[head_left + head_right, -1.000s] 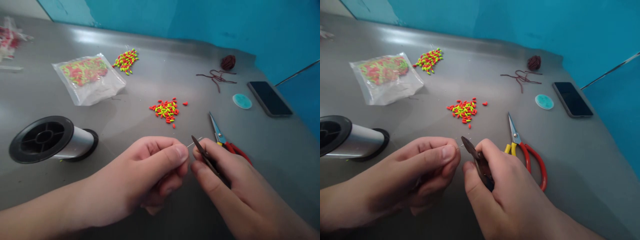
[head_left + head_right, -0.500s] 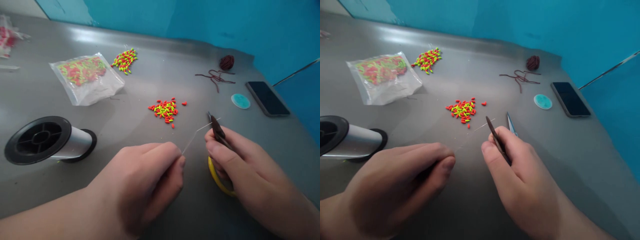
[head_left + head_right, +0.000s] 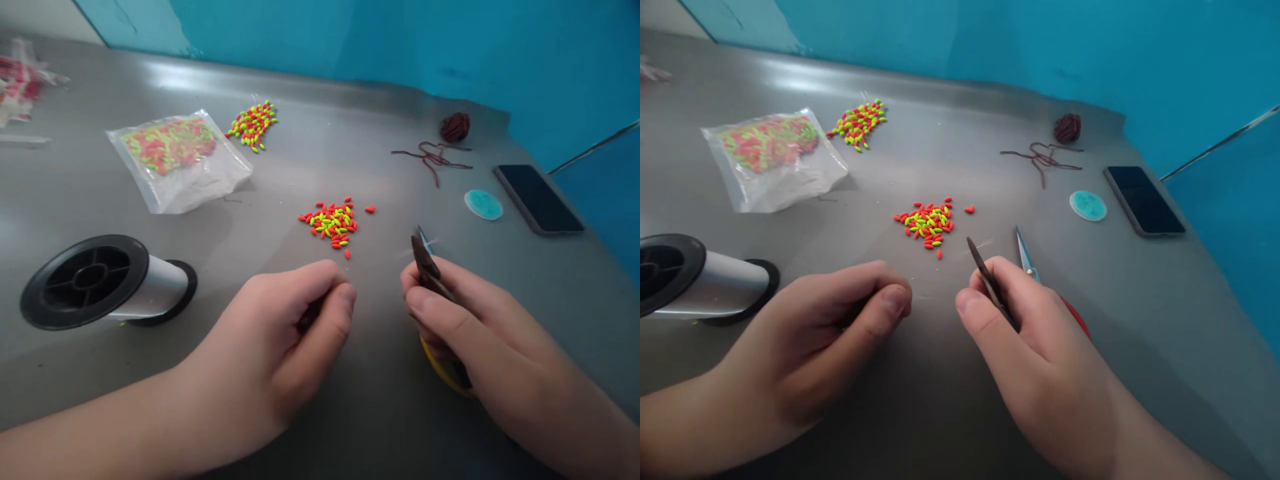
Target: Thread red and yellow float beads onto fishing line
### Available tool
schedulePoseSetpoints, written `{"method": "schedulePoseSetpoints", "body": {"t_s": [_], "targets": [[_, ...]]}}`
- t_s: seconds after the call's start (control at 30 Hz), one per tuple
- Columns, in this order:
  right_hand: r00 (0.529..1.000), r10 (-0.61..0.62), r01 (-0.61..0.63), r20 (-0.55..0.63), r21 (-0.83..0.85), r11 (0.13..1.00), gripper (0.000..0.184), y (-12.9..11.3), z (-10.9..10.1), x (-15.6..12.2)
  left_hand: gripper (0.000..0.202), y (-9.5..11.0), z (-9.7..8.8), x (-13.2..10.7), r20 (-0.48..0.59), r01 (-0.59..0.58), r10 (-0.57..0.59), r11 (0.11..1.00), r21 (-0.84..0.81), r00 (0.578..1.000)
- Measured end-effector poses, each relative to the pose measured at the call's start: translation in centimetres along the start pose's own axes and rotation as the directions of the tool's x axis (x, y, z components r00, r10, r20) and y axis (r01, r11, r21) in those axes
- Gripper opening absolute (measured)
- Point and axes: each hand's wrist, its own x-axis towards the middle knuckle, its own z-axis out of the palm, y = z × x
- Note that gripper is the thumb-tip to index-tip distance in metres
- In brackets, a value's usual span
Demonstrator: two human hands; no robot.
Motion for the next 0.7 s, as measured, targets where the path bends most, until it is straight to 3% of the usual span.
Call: {"method": "schedulePoseSetpoints", "body": {"t_s": [0.17,0.27,0.37,0.53,0.7], "targets": [[0.983,0.16,-0.169,0.092,0.108,0.98,0.034,0.3,-0.6,0.2,0.038,-0.1,-0.2,0.6,-0.118,0.111,-0.138,0.972,-0.207,0.983],[0.97,0.186,-0.203,0.156,0.094,0.975,0.036,0.5,-0.9,-0.2,0.037,-0.1,-0.3,0.7,-0.137,0.132,-0.178,0.947,-0.293,0.974],[0.978,0.129,-0.124,0.165,-0.038,0.992,0.028,0.5,-0.6,-0.8,0.035,-0.1,-0.1,0.4,-0.113,0.116,-0.156,0.947,-0.3,0.981],[0.991,-0.087,0.101,0.099,-0.153,0.983,0.029,0.1,0.6,-1.4,0.032,0.0,0.1,-0.2,-0.06,-0.007,-0.005,0.981,-0.194,0.998],[0.989,-0.116,0.128,0.093,-0.128,0.983,0.031,-0.2,1.1,-1.7,0.025,0.1,-0.1,-0.4,0.012,-0.08,0.084,0.979,-0.186,0.996]]}}
